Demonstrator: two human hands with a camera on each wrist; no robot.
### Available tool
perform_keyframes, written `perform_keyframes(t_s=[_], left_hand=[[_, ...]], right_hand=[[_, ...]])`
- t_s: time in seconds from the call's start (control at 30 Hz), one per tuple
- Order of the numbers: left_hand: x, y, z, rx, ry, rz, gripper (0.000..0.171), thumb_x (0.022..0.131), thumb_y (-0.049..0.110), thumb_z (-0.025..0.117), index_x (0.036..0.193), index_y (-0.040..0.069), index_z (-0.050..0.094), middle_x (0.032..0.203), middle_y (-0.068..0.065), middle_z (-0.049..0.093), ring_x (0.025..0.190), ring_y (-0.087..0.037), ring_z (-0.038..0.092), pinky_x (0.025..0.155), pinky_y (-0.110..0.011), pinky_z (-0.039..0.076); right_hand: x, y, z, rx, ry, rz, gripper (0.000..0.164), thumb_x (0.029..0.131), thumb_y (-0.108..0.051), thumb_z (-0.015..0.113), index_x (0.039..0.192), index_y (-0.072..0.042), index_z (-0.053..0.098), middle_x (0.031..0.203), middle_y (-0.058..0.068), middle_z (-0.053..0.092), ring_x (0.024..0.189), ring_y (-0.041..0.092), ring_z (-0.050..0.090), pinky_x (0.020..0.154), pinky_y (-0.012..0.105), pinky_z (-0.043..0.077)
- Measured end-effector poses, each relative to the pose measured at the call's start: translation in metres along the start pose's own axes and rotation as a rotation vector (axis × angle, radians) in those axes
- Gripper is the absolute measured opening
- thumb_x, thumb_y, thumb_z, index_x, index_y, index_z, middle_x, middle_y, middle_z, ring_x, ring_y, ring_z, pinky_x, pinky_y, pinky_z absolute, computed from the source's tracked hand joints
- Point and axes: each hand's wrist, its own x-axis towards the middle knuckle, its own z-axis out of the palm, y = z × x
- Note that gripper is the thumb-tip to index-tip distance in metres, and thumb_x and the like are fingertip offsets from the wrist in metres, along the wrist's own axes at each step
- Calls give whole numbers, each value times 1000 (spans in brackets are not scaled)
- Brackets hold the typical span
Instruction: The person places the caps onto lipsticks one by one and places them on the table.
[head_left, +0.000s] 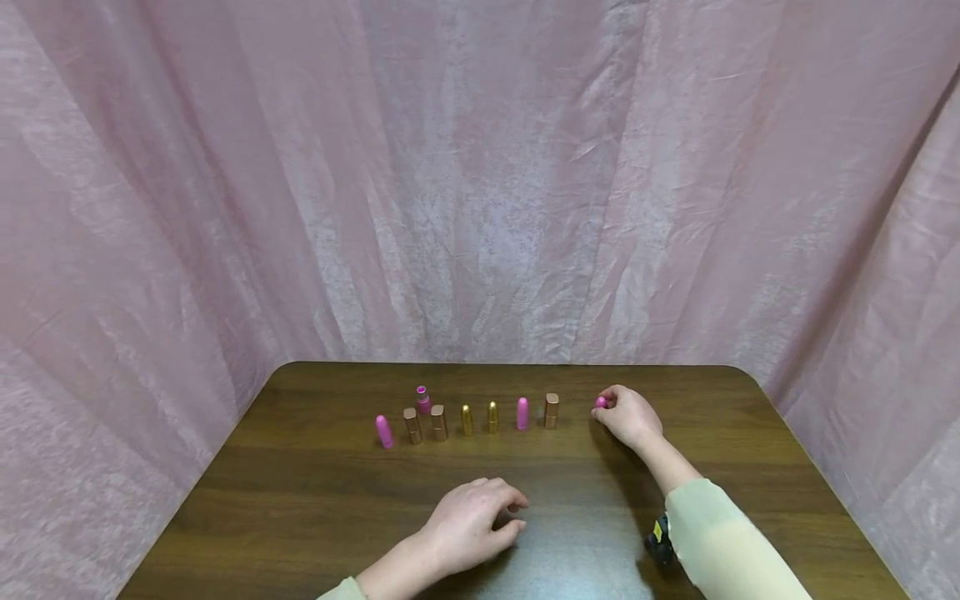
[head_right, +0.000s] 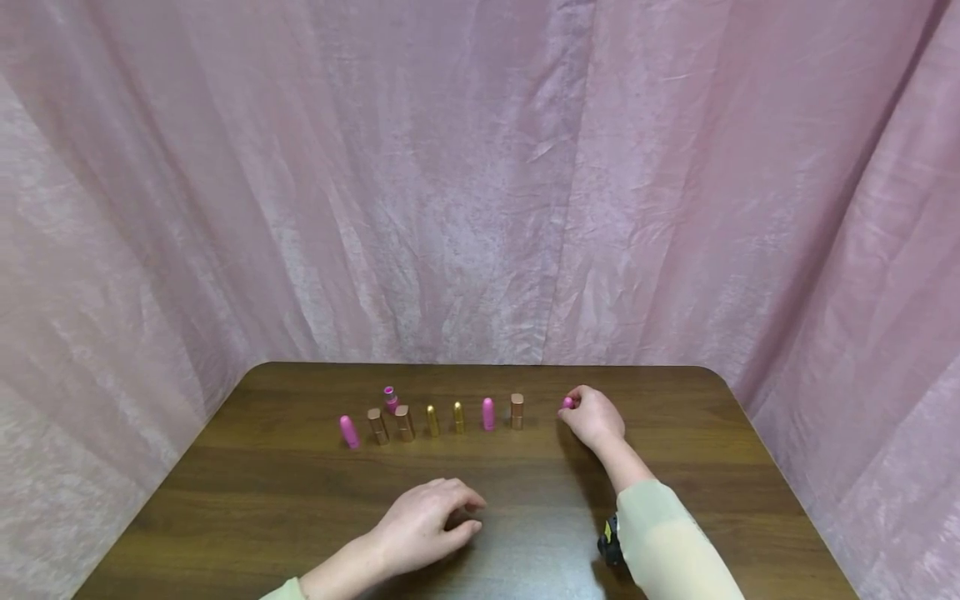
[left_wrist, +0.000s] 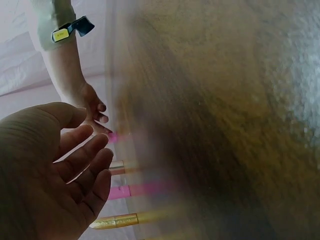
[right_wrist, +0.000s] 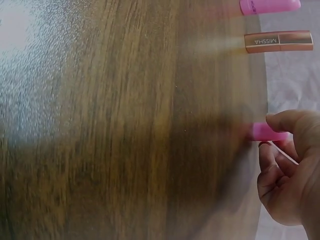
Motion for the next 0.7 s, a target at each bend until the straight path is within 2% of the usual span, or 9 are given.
perform_keyframes(t_s=[0.27,0.4,0.57,0.7], left_hand=[[0,0,2,24,22,18,19,94,33,72,110,24,74,105,17,68,92,2,60,80,-21,50],[-1,-2,-1,19,29,14,18,94,32,73,110,25,74,105,18,68,90,3,60,79,-21,50],[-3,-7,-11,7,38,-7,18,94,31,72,111,24,74,105,17,68,91,2,60,79,-23,51],[-3,-14,-23,-11,53,-39,19,94,31,72,111,23,74,105,16,68,90,0,60,77,-25,51]], right_hand=[[-1,1,0,-15,38,-15,19,90,-19,70,105,-7,69,99,8,68,91,26,62,78,45,47],[-4,2,-1,1,46,-16,18,92,-20,70,105,-8,69,100,7,69,92,24,62,80,44,48],[-9,3,-5,49,60,-35,23,93,-22,71,110,-6,69,102,7,70,97,25,64,85,46,48],[-15,2,-9,120,89,-68,26,92,-21,73,111,-4,71,99,6,72,98,25,66,87,43,48]])
